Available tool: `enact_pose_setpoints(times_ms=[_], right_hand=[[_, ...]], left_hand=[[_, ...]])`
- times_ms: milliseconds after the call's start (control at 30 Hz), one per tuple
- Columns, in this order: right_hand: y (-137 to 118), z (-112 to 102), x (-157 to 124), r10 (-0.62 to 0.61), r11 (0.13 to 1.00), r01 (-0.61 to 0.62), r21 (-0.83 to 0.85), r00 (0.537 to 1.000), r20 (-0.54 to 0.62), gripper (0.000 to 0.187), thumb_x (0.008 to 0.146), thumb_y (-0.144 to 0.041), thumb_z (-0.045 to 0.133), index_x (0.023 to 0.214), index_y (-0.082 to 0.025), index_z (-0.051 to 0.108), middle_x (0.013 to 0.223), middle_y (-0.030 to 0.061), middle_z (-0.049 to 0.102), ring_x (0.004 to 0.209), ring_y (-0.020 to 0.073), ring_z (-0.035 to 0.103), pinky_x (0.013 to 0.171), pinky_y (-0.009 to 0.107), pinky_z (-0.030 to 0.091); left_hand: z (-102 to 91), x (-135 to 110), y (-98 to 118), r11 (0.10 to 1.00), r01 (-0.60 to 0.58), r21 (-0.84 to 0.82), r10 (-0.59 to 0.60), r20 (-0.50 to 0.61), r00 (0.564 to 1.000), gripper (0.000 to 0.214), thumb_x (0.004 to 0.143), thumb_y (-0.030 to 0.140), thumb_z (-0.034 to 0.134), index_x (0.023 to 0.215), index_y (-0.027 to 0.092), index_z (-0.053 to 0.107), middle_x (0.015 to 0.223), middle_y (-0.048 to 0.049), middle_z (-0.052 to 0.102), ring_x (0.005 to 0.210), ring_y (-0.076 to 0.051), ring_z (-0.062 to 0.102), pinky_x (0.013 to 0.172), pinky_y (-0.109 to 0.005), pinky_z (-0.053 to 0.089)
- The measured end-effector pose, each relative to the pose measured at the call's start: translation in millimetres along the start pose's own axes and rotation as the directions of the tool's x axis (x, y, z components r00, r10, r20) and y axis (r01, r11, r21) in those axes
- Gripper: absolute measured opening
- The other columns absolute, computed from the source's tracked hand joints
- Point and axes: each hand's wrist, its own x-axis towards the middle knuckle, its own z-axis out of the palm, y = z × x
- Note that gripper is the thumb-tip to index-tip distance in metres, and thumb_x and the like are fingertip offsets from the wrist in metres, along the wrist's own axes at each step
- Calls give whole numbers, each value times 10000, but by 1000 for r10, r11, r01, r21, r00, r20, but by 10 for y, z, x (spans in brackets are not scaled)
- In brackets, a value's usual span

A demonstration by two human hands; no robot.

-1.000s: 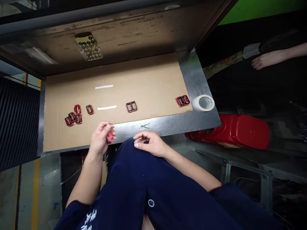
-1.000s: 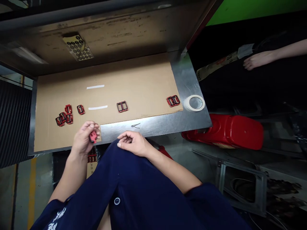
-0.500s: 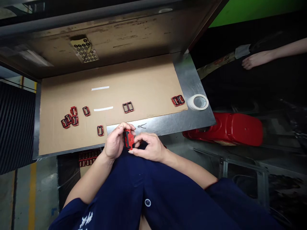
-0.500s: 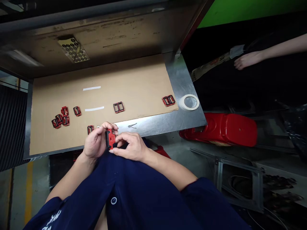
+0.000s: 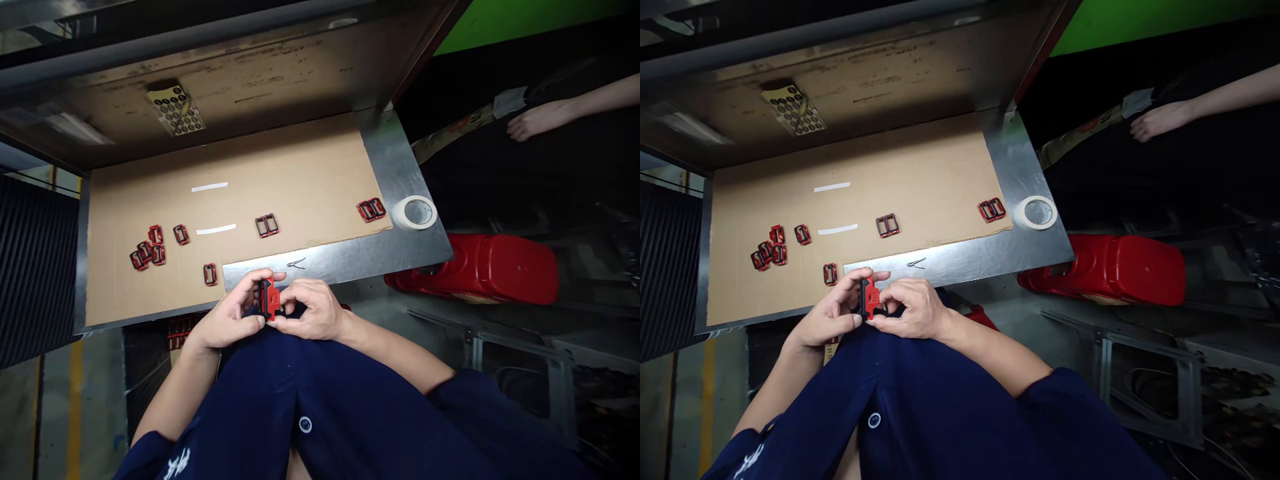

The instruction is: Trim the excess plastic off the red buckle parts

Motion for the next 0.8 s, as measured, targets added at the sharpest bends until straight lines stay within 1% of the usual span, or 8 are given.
enact_pose_setpoints(times_ms=[100,233,333,400,467,567,633,800], right_hand=[[-7,-5,11,-14,1000,14,-9,1000,1,161,777,-244,772,800,-198,619,562,-48,602,489,108,550,523,245,439],[-13,-22,14,-4,1000,4,2,1000,7,152,783,-241,772,817,-198,631,568,-51,597,498,104,533,537,249,433],[-22,-63,14,113,983,-126,134,989,97,221,762,-281,819,886,-186,663,609,-42,619,538,106,564,567,246,457],[-21,-95,14,260,894,-325,308,937,234,274,762,-313,820,945,-175,670,651,-34,634,574,108,582,604,249,482],[-6,-118,11,366,714,-511,478,855,367,286,801,-360,779,973,-161,667,680,-25,634,591,104,574,617,250,480],[28,-121,3,428,474,-622,623,781,454,338,831,-443,749,968,-148,659,706,-9,639,614,107,568,622,252,455],[43,-107,-2,464,414,-650,637,753,466,363,799,-449,794,946,-149,653,719,-10,635,630,108,564,635,253,445],[48,-49,-6,521,420,-702,575,706,480,336,766,-406,846,883,-149,664,729,-25,591,639,93,516,642,244,417]], left_hand=[[26,0,-2,998,22,51,-22,3,1000,669,889,222,714,1460,371,399,1614,-103,380,1302,-260,576,1103,-414,451],[70,7,-50,1000,14,21,-13,-30,999,629,921,239,688,1454,354,377,1613,-128,380,1304,-260,583,1122,-444,444],[97,-5,-72,1000,-5,0,5,-65,998,630,921,245,691,1452,356,371,1609,-128,391,1378,-285,529,1156,-478,413],[109,-19,-71,1000,-12,1,12,-76,997,635,917,246,694,1452,352,370,1610,-129,395,1426,-302,481,1171,-495,397],[117,-32,-63,1000,-11,26,13,-78,997,642,921,247,687,1463,341,358,1618,-134,385,1451,-306,450,1180,-500,385],[127,-47,-48,996,19,90,-12,-81,997,676,930,249,669,1500,318,311,1635,-143,359,1476,-303,417,1193,-497,369],[133,-55,-43,989,49,138,-38,-84,996,710,933,253,661,1526,300,275,1638,-154,350,1486,-307,403,1207,-499,350],[142,-80,-54,966,101,238,-84,-81,993,785,931,263,651,1573,288,200,1635,-163,355,1483,-308,410,1226,-499,323]])
